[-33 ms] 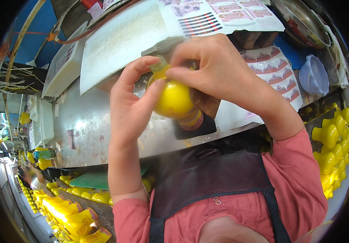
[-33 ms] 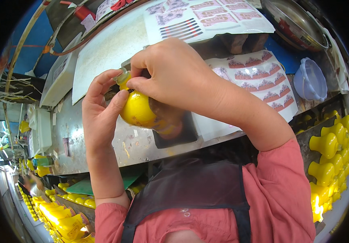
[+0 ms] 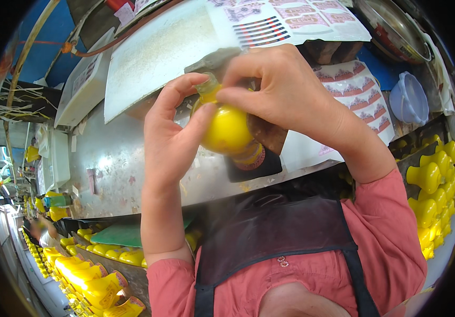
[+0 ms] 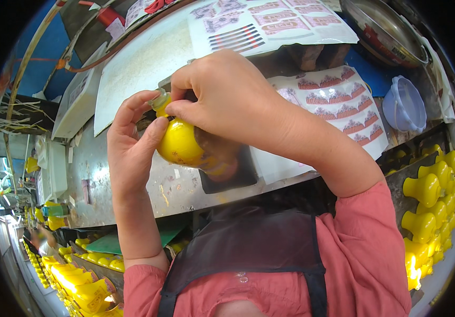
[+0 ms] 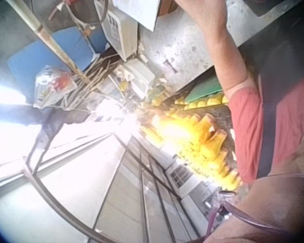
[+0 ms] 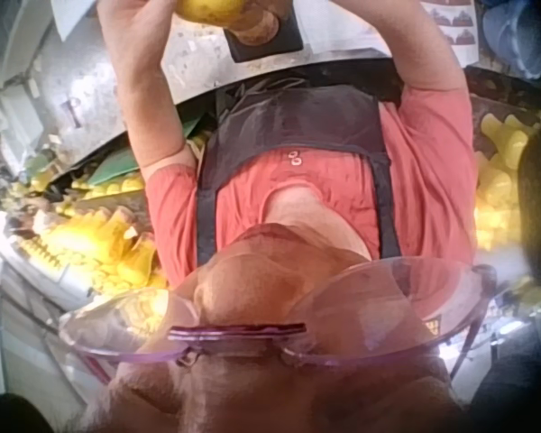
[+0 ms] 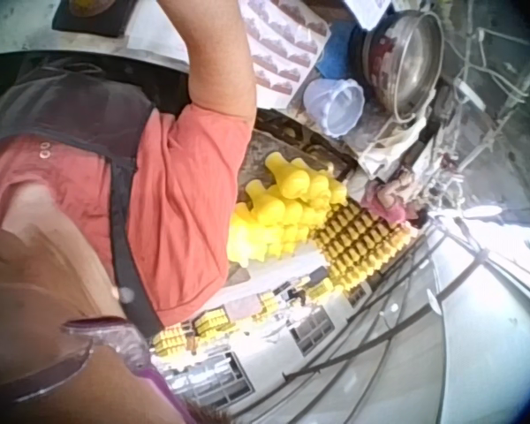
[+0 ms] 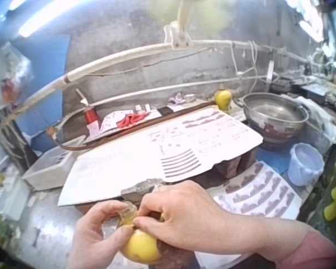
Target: The person picks up a yellow plastic container and applies a printed label to its side, smoothing it with their fingers. They then wipe the container's neck and cap area with a cloth, place the labeled container on a nearby tray, and repeat the process with a second container.
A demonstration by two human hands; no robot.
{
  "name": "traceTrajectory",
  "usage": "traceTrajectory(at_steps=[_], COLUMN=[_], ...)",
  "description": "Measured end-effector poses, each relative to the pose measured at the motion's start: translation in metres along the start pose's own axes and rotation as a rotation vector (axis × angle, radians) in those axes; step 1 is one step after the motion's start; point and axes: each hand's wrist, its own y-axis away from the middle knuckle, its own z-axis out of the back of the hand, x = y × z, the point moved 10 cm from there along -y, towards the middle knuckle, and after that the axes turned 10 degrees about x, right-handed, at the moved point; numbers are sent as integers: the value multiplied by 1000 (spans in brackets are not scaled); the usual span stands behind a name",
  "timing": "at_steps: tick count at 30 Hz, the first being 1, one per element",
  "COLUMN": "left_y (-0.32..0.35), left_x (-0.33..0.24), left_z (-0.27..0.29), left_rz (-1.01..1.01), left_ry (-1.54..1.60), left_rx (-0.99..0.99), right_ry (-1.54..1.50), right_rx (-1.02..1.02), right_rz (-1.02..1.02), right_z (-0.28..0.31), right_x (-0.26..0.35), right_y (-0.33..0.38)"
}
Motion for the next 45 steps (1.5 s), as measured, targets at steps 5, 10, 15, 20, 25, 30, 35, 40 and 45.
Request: traceTrajectory(at_steps=[5,10,15,20,25,30,35,40,45], left_y=[1,1,1,1,1,2,2,1,-5], left_x=[-4,4,0,0,0,0,1,11,12], left_z=[0,1,1,0,1,1,1,1,1], left_rz=[-48,25,-39,-57,-60,-56,-57,24,11], left_ry=[-18,9,-1,-11,-21,-6,10,186,144], left_rx=[-29,-1,-29,-34,-37,-41,-39,-2,18], right_ry=[-38,-25,219,184,135,121,116,42,306], right_rx=[12,34,-33,-47,-47,-50,-43,72,70], right_rz=[-31,0,99,100,96,96,106,-45,78], right_z=[-1,1,5,4,5,5,6,1,0], right_x=[-3,3,22,21,18,18,18,3,22], right_y=[0,0,4,3,2,3,1,-2,-6])
